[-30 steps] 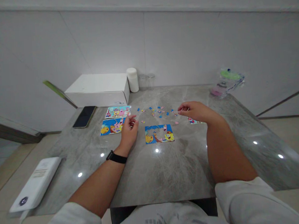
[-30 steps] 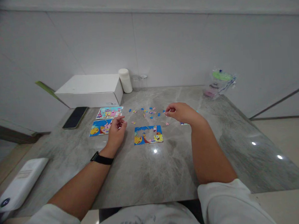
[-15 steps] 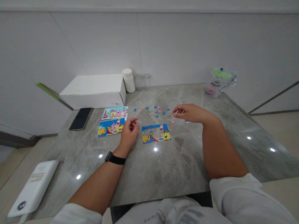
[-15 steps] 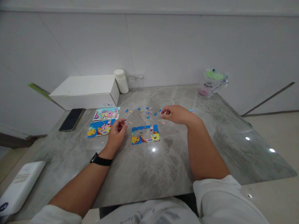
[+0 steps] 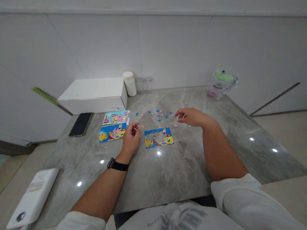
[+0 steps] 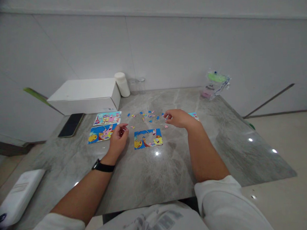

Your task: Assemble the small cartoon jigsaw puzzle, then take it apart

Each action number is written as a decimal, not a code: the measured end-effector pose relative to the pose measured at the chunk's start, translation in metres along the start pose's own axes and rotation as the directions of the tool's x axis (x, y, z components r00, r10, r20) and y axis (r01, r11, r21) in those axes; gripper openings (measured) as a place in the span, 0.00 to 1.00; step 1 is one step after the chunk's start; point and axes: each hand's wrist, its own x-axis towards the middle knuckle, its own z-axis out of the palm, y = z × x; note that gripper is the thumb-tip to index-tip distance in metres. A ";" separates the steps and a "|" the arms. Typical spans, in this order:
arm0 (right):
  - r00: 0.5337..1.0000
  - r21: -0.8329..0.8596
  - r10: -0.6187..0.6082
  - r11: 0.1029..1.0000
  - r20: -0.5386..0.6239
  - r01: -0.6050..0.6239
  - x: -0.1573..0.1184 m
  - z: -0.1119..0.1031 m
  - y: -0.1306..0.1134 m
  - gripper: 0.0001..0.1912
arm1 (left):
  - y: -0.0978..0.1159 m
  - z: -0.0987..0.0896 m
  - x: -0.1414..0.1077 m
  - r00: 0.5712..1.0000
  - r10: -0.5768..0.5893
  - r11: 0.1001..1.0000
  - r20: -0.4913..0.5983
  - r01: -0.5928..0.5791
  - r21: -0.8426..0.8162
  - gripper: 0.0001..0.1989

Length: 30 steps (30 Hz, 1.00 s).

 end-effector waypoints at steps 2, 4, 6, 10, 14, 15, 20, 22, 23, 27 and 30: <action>1.000 -0.013 0.005 1.000 -0.027 -0.006 0.010 0.007 -0.003 0.13 | 0.000 0.000 0.000 1.000 0.000 1.000 -0.004 0.000 0.002 0.14; 0.998 -0.036 0.008 0.999 -0.061 -0.010 0.026 0.014 -0.008 0.11 | -0.001 0.000 0.000 1.000 0.002 1.000 -0.005 -0.002 -0.002 0.14; 0.996 -0.076 0.012 0.997 -0.085 -0.019 0.046 0.023 -0.016 0.12 | -0.003 0.001 0.000 1.000 0.002 1.000 -0.006 -0.002 -0.011 0.14; 0.999 -0.151 0.015 0.988 -0.048 -0.022 0.090 0.042 -0.034 0.13 | -0.007 0.001 0.000 1.000 0.004 1.000 -0.012 -0.004 0.001 0.14; 0.998 -0.184 0.049 0.981 -0.030 -0.054 0.125 0.058 -0.052 0.14 | -0.006 0.001 0.000 1.000 0.010 1.000 -0.023 -0.010 0.000 0.13; 0.997 -0.181 0.064 0.981 -0.036 -0.069 0.131 0.061 -0.056 0.14 | -0.005 0.002 0.000 1.000 0.006 1.000 -0.027 -0.006 -0.004 0.13; 0.992 -0.162 0.119 0.979 -0.032 -0.123 0.150 0.080 -0.068 0.13 | -0.002 0.003 0.000 1.000 0.003 1.000 -0.014 -0.003 -0.010 0.13; 0.993 -0.165 0.116 0.979 -0.018 -0.117 0.156 0.086 -0.067 0.12 | -0.001 0.003 0.000 1.000 -0.001 1.000 -0.010 0.001 -0.017 0.13; 0.994 -0.163 0.107 0.981 -0.007 -0.107 0.158 0.088 -0.066 0.12 | -0.001 0.003 0.000 1.000 -0.009 1.000 -0.013 0.009 -0.023 0.13; 0.998 -0.133 0.047 0.990 0.044 -0.041 0.163 0.091 -0.059 0.09 | -0.003 0.003 0.000 0.999 -0.029 0.999 -0.024 0.028 -0.039 0.13; 0.999 -0.111 0.012 0.994 0.051 -0.006 0.161 0.091 -0.056 0.10 | -0.004 0.003 0.000 1.000 -0.019 0.999 -0.019 0.018 -0.033 0.14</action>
